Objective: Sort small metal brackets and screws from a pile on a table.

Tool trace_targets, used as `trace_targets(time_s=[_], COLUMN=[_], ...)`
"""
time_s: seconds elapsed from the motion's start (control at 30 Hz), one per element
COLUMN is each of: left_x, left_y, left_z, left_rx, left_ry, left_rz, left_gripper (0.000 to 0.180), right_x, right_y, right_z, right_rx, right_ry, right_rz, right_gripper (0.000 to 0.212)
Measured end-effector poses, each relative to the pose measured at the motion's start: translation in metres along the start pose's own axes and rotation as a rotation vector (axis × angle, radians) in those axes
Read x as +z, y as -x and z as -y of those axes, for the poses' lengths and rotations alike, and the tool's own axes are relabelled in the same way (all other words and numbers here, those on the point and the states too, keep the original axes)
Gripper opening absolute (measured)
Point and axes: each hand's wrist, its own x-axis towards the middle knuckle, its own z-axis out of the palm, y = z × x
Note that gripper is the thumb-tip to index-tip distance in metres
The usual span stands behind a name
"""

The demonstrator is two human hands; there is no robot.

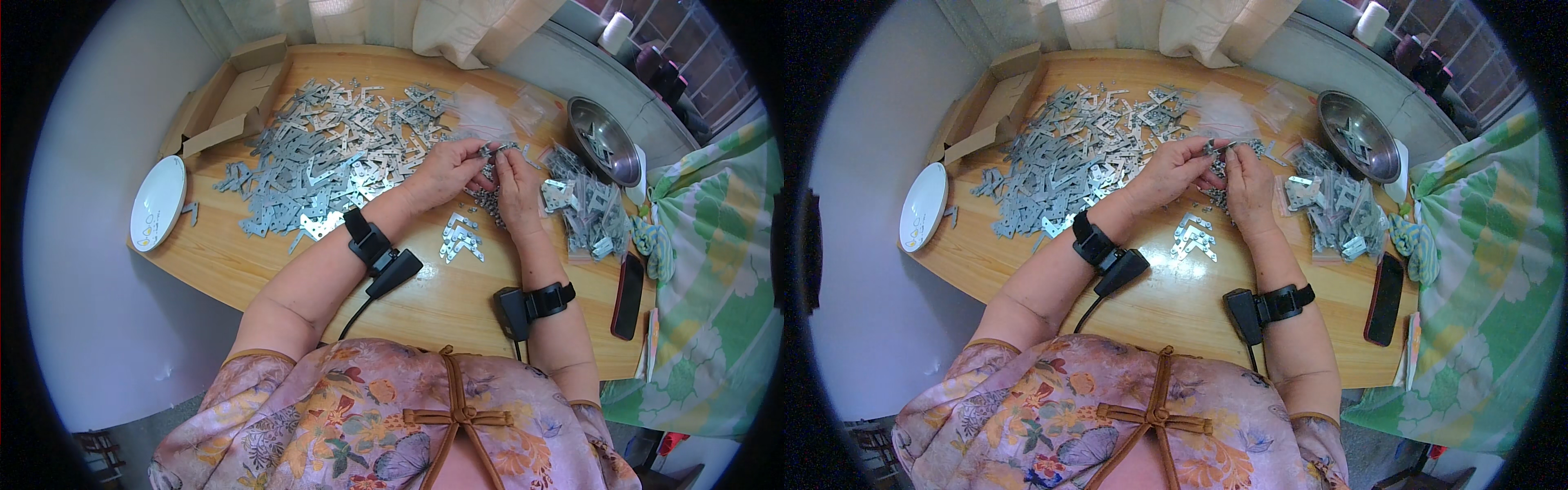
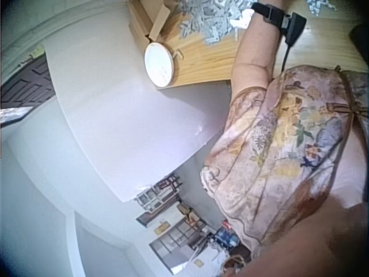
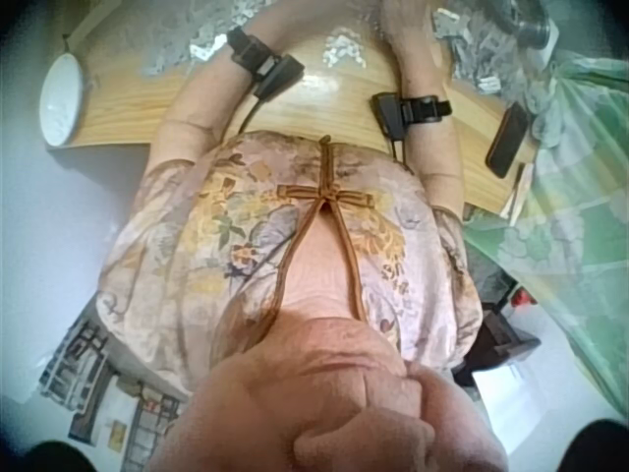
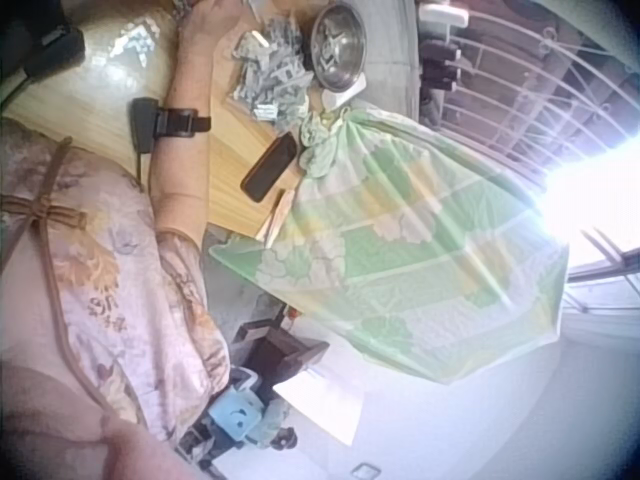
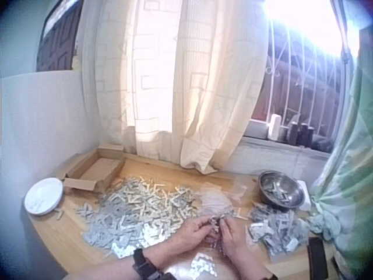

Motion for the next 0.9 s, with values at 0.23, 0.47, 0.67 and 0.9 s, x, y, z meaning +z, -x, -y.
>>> trace_targets(time_s=[0.23, 0.47, 0.67, 0.9], left_x=[-0.0034, -0.0028, -0.0030, -0.0035], left_y=[-0.0036, -0.0025, -0.0020, -0.0017], left_z=[0.0085, 0.0049, 0.0051, 0.0050], left_rx=[-0.030, -0.028, -0.024, -0.017], left_ry=[-0.017, -0.021, -0.010, -0.048], left_rz=[0.023, 0.035, 0.035, 0.028], left_gripper=[0.036, 0.035, 0.035, 0.034], right_x=[0.0000, -0.0012, -0.0038, -0.0075], right_y=[0.0000, -0.0009, -0.0014, -0.0025], right_z=[-0.0031, -0.0062, -0.0009, -0.0017], right_rx=[-0.026, -0.016, -0.032, -0.024], right_ry=[0.040, 0.076, 0.120, 0.096], right_rz=[0.000, 0.013, 0.035, 0.081], right_gripper=[0.021, 0.020, 0.020, 0.020])
